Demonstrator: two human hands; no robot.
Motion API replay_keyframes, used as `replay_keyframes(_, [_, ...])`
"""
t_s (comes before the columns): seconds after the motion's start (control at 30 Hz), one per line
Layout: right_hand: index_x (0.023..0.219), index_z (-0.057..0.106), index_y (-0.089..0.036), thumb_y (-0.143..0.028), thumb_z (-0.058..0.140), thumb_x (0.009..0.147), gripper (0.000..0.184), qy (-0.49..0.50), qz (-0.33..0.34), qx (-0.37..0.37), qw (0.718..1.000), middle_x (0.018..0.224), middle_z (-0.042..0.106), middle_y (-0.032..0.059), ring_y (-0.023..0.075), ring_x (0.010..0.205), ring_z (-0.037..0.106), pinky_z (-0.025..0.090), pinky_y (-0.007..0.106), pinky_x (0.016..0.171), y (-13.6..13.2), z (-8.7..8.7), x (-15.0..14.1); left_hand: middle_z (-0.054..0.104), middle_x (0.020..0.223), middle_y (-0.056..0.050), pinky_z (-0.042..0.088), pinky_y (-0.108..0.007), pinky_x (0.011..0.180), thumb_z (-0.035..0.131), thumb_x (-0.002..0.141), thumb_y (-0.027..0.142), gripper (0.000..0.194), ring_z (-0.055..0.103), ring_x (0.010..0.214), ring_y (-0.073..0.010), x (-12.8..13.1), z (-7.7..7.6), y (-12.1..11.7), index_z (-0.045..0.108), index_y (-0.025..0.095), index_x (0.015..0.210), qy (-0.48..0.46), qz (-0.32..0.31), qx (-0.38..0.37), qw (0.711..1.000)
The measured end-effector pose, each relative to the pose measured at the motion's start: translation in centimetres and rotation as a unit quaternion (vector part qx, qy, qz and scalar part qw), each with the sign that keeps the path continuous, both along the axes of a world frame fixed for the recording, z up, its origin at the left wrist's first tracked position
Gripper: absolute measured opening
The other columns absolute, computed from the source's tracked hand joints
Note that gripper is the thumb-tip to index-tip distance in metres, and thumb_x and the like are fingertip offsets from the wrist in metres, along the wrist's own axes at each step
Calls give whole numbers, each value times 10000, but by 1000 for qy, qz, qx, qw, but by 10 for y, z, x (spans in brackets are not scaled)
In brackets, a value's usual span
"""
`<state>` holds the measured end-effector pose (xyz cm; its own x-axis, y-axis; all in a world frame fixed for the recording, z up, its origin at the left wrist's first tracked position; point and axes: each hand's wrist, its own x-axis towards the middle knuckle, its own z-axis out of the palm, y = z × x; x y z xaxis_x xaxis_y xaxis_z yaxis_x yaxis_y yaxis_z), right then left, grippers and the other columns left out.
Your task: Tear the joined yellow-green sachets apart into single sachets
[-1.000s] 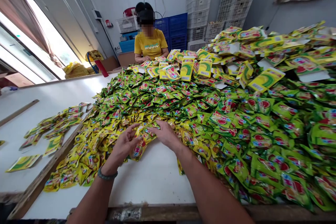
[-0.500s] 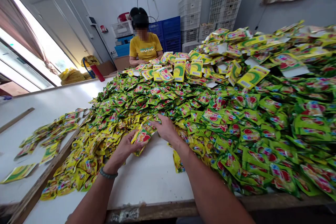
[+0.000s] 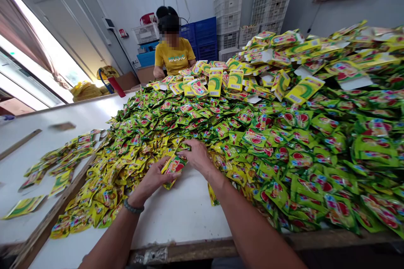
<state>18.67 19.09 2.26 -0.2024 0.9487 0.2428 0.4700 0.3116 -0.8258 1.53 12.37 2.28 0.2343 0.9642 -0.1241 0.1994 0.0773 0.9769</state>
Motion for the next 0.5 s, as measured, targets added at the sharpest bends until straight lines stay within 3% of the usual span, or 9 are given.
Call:
replay_keyframes(0.1, [891, 678, -220, -335, 694, 721, 206, 16, -48, -3, 999, 775, 669, -2, 176, 720, 581, 403, 262, 665, -6, 0, -8, 593, 786, 3, 429, -197, 597, 746, 662, 331, 401, 509, 653, -100, 1, -2, 2, 585, 151, 982, -31, 26, 3, 999])
replay_keyframes(0.2, [864, 691, -224, -362, 606, 805, 173, 29, -5, 5, 1000, 761, 676, 2, 173, 695, 584, 417, 265, 657, -10, 3, -11, 595, 779, 1, 450, -210, 583, 743, 670, 341, 419, 524, 624, -100, 0, -2, 3, 574, 155, 1005, -68, 55, -8, 996])
replay_keyframes(0.4, [868, 707, -226, -242, 635, 788, 109, 28, -14, 84, 996, 914, 657, 57, 211, 964, 561, 395, 330, 853, -13, 12, -9, 612, 791, -6, 497, -252, 556, 771, 631, 356, 499, 558, 599, -119, -3, 3, 3, 559, 167, 1041, -116, 72, -42, 990])
replay_keyframes(0.5, [831, 700, -224, -242, 559, 842, 143, 0, 62, 47, 997, 984, 648, 57, 207, 1028, 542, 350, 356, 905, -20, 15, -14, 610, 772, -2, 490, -243, 539, 790, 605, 351, 499, 554, 585, -116, -4, 0, 3, 569, 161, 1011, -129, 82, -33, 988])
